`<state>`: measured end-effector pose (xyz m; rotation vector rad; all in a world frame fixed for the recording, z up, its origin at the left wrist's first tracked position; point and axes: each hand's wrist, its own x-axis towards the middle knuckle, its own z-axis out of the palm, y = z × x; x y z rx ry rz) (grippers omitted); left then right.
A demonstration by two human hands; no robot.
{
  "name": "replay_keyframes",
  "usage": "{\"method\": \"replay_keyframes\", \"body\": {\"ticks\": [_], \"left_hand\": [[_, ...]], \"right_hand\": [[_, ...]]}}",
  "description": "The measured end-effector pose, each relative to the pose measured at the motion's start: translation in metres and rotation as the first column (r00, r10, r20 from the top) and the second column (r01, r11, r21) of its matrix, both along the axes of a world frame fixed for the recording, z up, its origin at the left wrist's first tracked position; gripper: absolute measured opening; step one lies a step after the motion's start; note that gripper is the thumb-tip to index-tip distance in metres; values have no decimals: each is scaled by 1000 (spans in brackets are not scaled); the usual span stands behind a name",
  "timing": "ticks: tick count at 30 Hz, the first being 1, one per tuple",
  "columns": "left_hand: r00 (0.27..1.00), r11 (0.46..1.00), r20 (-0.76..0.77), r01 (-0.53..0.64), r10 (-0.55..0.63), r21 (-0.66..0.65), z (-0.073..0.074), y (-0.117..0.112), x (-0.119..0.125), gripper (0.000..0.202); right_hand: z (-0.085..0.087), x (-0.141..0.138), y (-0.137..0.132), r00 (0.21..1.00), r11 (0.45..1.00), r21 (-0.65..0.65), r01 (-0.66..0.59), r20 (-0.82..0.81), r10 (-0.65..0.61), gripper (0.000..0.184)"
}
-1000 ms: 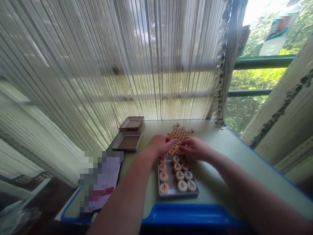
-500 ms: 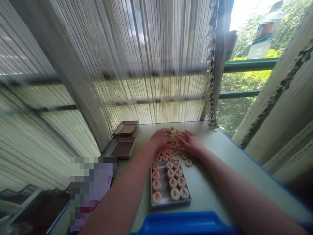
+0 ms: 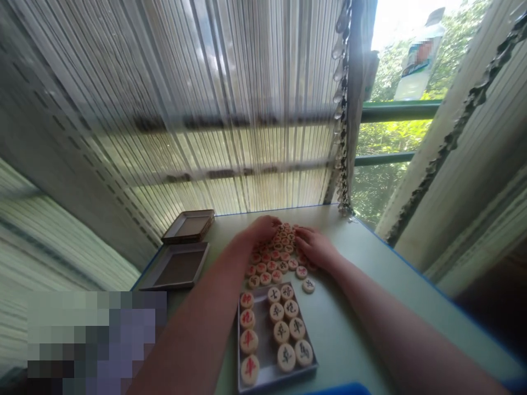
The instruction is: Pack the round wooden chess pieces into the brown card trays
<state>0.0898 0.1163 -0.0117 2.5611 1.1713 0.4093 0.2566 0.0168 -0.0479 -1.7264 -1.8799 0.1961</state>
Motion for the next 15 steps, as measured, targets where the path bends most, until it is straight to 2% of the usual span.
{"method": "replay_keyframes", "body": {"ticks": [2,5,10,15], "left_hand": [[1000,1000,18,-10,9,14,1,-1,-3,29],[998,999,59,-34,34,-6,1,-1,-6,28],[989,996,144,-4,17,-92,-2,2,-11,27],[978,978,208,13,31,-207,-8,2,-11,29]], "right_hand": [[-1,1,0,1000,1000,-5,-14,-1,14,40],[-3,2,1,999,999,9,31,-37,-31,43],[-2,2,1,1000,999,-31,-16,1,16,41],[0,2,1,999,999,-15,30,-18,-31,37]]}}
